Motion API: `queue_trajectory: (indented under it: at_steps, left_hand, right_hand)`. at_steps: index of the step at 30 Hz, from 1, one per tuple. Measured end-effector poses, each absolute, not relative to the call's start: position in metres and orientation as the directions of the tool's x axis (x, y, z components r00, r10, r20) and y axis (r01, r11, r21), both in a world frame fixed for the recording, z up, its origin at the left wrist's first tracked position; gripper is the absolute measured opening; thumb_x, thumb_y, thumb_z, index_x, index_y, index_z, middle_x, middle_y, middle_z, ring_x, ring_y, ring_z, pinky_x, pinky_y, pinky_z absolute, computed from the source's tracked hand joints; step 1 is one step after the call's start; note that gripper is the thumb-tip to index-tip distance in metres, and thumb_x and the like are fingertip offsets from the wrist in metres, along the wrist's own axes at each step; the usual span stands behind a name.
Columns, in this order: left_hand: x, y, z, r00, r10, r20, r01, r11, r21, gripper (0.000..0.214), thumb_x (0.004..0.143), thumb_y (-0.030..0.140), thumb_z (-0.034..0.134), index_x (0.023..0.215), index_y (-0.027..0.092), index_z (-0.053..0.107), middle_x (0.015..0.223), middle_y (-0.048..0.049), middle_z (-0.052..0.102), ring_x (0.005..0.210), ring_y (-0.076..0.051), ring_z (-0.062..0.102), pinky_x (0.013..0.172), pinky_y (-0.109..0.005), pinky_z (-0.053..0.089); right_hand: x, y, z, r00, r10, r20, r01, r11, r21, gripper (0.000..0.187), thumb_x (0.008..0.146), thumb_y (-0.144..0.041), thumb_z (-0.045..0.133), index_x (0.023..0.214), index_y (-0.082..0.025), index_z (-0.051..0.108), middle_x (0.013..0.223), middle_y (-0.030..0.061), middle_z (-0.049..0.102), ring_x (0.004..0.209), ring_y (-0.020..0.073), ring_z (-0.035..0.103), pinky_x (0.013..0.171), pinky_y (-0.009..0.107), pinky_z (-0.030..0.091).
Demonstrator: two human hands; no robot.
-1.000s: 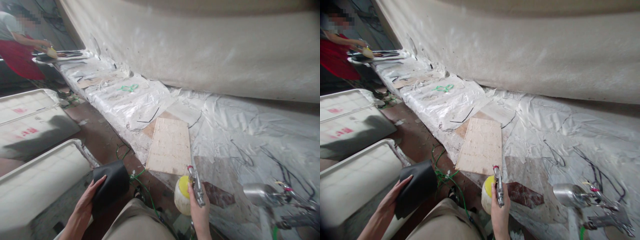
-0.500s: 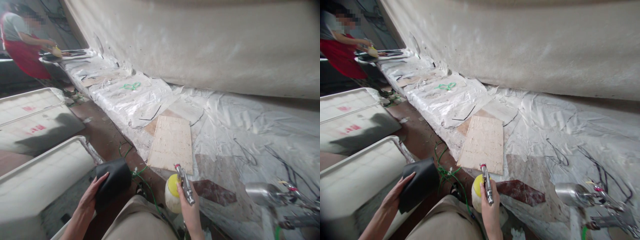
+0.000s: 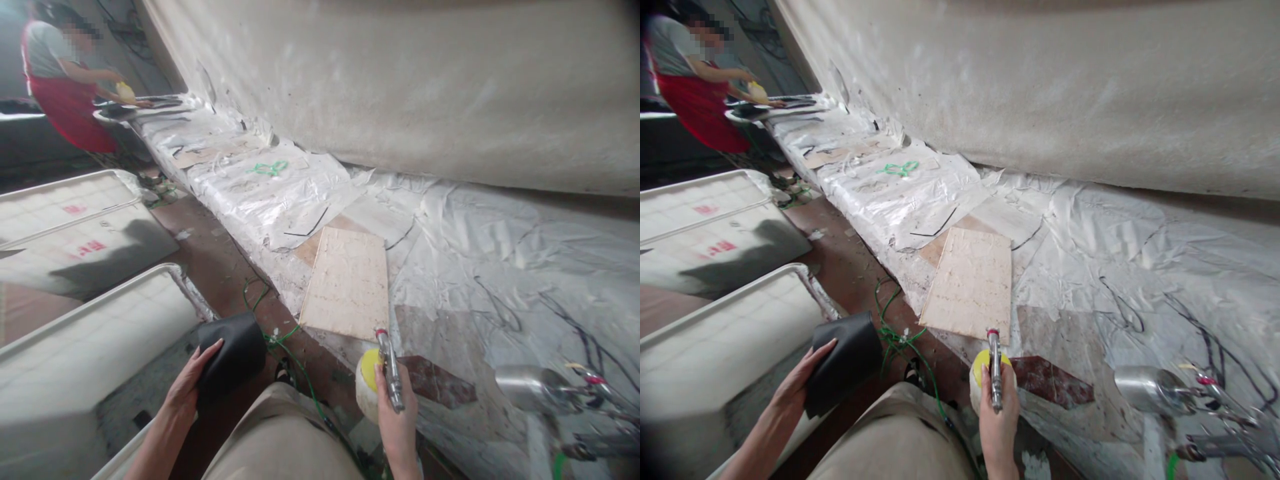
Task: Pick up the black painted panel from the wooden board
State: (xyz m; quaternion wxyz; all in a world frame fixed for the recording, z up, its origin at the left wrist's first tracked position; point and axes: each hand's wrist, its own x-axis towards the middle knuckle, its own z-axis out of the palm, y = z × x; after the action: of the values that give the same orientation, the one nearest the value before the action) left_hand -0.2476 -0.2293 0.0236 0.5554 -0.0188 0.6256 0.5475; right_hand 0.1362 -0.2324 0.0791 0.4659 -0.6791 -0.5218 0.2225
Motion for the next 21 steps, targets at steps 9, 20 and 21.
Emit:
queue_trajectory:
  at_steps: [9, 20, 21]
  left_hand:
    - [-0.245, -0.228, 0.027, -0.4, 0.654, -0.643, -0.52, 0.416, 0.746, 0.059, 0.075, 0.026, 0.073, 0.13, 0.027, 0.052, 0.088, -0.0054, 0.072, 0.069, -0.022, 0.071, 0.068, -0.034, 0.06]
    - [-0.241, -0.234, 0.03, -0.406, 0.642, -0.65, -0.533, 0.411, 0.739, 0.056, 0.076, 0.025, 0.073, 0.128, 0.027, 0.054, 0.086, -0.0048, 0.072, 0.067, -0.021, 0.071, 0.067, -0.033, 0.06]
    - [-0.241, -0.233, 0.031, -0.408, 0.638, -0.653, -0.534, 0.413, 0.738, 0.055, 0.076, 0.024, 0.073, 0.128, 0.026, 0.054, 0.086, -0.0049, 0.072, 0.067, -0.021, 0.071, 0.067, -0.033, 0.06]
  right_hand:
    - [0.11, -0.243, 0.087, 0.231, 0.964, 0.131, 0.4, 0.029, -0.916, 0.039, 0.082, -0.054, 0.059, 0.096, -0.018, 0.065, 0.09, 0.0094, 0.069, 0.08, 0.0227, 0.063, 0.068, 0.031, 0.053]
    - [0.148, -0.249, 0.082, 0.389, 0.907, 0.161, 0.523, -0.074, -0.849, 0.036, 0.085, -0.054, 0.054, 0.092, -0.019, 0.059, 0.084, 0.0069, 0.065, 0.077, 0.0219, 0.061, 0.07, 0.032, 0.048]
    - [0.15, -0.249, 0.08, 0.416, 0.893, 0.17, 0.535, -0.089, -0.84, 0.037, 0.085, -0.055, 0.054, 0.093, -0.019, 0.059, 0.085, 0.0075, 0.065, 0.078, 0.0227, 0.061, 0.071, 0.033, 0.048]
